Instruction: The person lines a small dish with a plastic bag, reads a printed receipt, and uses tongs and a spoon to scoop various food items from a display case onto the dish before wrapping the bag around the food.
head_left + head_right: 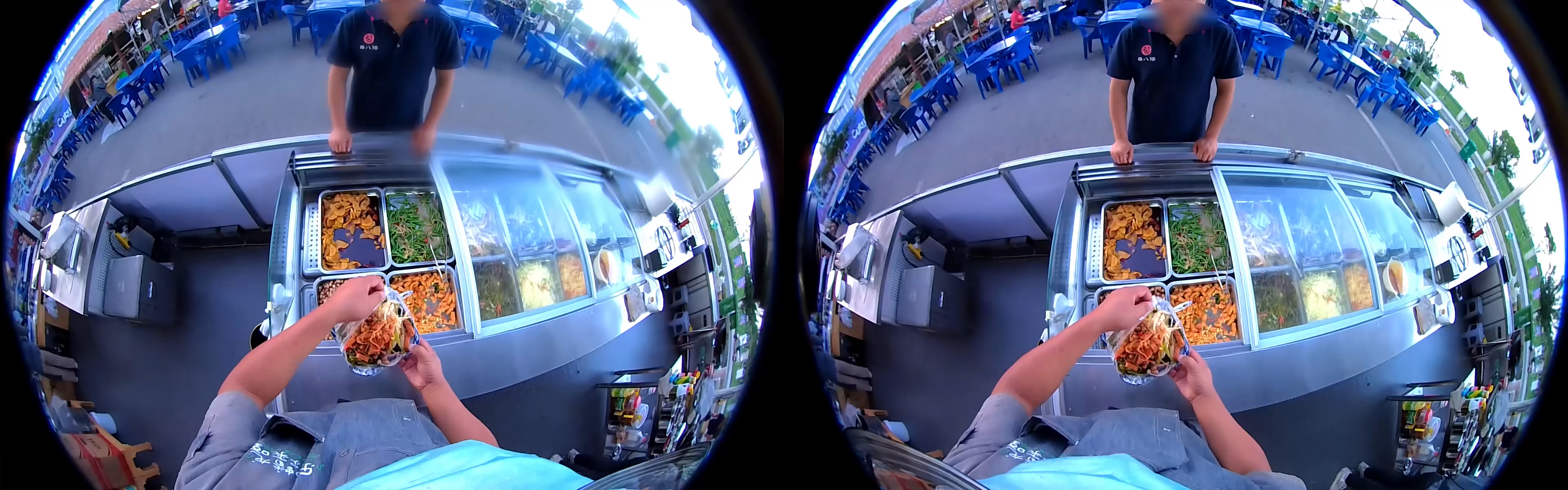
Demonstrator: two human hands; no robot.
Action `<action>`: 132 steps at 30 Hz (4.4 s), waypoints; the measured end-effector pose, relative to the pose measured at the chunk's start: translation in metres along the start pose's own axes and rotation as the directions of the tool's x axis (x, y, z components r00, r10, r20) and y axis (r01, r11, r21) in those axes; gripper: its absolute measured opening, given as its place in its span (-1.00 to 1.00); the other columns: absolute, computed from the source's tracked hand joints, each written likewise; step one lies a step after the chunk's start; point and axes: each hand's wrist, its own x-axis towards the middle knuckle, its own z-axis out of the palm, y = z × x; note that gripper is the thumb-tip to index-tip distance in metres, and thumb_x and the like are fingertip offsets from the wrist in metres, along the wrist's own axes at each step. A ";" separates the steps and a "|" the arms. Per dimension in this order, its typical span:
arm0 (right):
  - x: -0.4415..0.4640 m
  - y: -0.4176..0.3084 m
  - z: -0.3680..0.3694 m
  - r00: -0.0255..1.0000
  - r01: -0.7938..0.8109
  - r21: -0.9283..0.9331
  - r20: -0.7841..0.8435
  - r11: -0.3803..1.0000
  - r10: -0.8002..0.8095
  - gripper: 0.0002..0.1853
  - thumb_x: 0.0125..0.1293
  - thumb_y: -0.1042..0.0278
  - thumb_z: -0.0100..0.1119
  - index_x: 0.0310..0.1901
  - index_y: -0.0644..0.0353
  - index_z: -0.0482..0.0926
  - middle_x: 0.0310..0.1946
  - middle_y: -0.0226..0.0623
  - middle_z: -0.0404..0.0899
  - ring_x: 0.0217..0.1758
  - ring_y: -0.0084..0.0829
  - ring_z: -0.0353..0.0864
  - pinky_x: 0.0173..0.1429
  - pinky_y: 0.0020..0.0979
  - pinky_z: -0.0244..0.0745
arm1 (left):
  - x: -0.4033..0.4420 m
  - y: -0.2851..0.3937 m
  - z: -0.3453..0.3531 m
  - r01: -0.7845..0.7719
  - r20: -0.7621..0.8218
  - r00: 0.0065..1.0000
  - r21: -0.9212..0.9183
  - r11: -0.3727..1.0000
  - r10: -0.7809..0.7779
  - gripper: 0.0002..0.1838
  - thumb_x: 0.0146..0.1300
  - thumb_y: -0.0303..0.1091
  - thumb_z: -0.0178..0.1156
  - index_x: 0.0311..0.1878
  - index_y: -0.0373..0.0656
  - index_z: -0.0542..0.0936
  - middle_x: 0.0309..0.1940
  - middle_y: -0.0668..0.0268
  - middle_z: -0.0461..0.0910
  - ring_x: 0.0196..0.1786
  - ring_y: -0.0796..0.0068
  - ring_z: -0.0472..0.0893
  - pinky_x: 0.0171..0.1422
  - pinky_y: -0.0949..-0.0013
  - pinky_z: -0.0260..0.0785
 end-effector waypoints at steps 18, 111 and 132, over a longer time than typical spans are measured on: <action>-0.017 -0.013 -0.001 0.995 0.065 0.053 0.077 0.997 -0.069 -0.40 0.33 0.44 0.20 0.42 0.17 0.36 0.29 -0.18 0.59 0.32 -0.17 0.64 0.32 -0.06 0.64 | -0.063 0.017 -0.058 -0.060 -0.249 0.968 -0.125 0.990 0.028 -0.78 0.47 -0.28 0.27 -0.04 -0.24 0.73 -0.36 0.36 0.66 -0.27 0.56 0.61 -0.16 0.36 0.51; -0.089 -0.105 -0.047 0.987 -0.058 -0.497 0.103 0.866 0.125 -0.71 0.68 0.19 -0.17 0.16 0.21 0.38 -0.17 -0.20 0.61 -0.23 -0.31 0.68 0.04 -0.22 0.71 | -0.189 -0.085 0.237 0.416 -0.069 0.715 -0.758 0.502 -0.696 -0.73 0.36 -0.41 0.31 0.09 -0.19 0.73 -0.16 0.29 0.76 -0.23 0.44 0.74 -0.20 0.27 0.64; -0.194 -0.388 -0.298 0.273 0.411 -0.682 -0.542 0.605 -0.795 -0.64 0.53 -0.01 0.12 -0.19 0.18 0.58 -0.49 -0.32 0.61 -0.61 -0.52 0.50 -0.58 -0.44 0.41 | -0.245 -0.175 0.204 0.385 -0.382 0.736 -0.443 0.809 -0.559 -0.73 0.51 -0.19 0.19 -0.14 -0.22 0.67 -0.39 0.39 0.65 -0.46 0.56 0.53 -0.41 0.40 0.30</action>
